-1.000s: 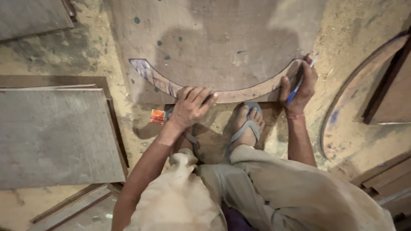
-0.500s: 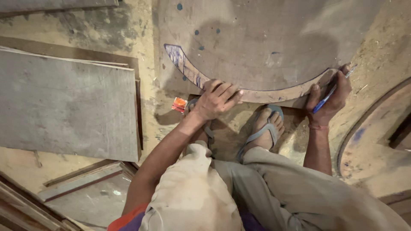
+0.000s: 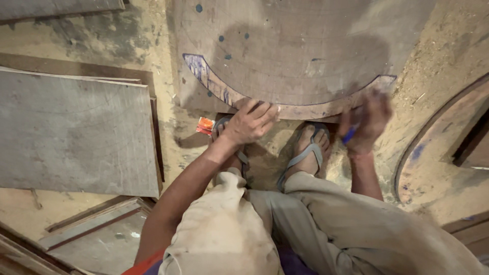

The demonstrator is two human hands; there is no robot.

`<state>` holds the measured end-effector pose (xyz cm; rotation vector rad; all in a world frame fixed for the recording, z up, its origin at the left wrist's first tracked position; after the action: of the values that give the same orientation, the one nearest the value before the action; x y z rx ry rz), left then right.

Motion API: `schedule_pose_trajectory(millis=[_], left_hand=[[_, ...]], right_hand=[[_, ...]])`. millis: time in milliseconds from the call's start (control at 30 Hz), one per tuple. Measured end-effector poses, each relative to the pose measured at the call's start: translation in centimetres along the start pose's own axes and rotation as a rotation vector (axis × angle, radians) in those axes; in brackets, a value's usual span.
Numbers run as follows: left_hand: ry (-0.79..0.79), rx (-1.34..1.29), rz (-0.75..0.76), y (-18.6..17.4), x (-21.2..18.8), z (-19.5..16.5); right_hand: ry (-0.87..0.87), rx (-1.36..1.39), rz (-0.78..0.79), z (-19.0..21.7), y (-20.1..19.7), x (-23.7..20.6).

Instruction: The person places a curved wooden template on a board on the floor and traces around its edge with a marker, repositioning the template to trace a second curve. They then move boards aside, pick up a pneumatic nail gun, and nail pieces of wood together on the floor.

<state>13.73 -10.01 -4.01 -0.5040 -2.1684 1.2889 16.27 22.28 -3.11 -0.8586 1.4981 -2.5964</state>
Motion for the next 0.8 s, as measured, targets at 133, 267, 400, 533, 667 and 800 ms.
schedule_pose_trajectory(millis=[133,267,400,533,667,800], left_hand=[[-0.017,0.068,-0.004,0.2,-0.5,-0.8],[-0.058,0.183,0.005,0.3,-0.7,-2.0],[-0.137,0.267,0.022,-0.6,-1.1,-3.3],[-0.210,0.273,0.134,-2.0,-1.2,-3.8],[-0.249,0.210,0.248,-3.2,-0.9,-3.4],[-0.265,0.158,0.458,-3.9,-0.7,-3.0]], right_hand=[[-0.129,0.074,0.181,5.0,1.0,0.9],[-0.163,0.052,0.262,7.8,0.5,2.5],[-0.179,0.075,0.271,8.2,0.2,4.3],[-0.081,0.168,0.317,8.3,0.5,6.0],[0.225,0.693,0.273,9.0,2.9,9.7],[0.124,0.782,0.473,9.6,7.5,16.1]])
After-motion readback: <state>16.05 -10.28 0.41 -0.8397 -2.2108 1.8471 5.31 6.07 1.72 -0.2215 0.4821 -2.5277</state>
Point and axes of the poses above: each hand's wrist, its own x-axis towards the middle knuckle, its own y-axis out of the palm, z = x × y, the point moved 1 cm from there along x, towards the middle knuckle, and after that the axes turned 15 degrees about -y, right-handed, at the moved point
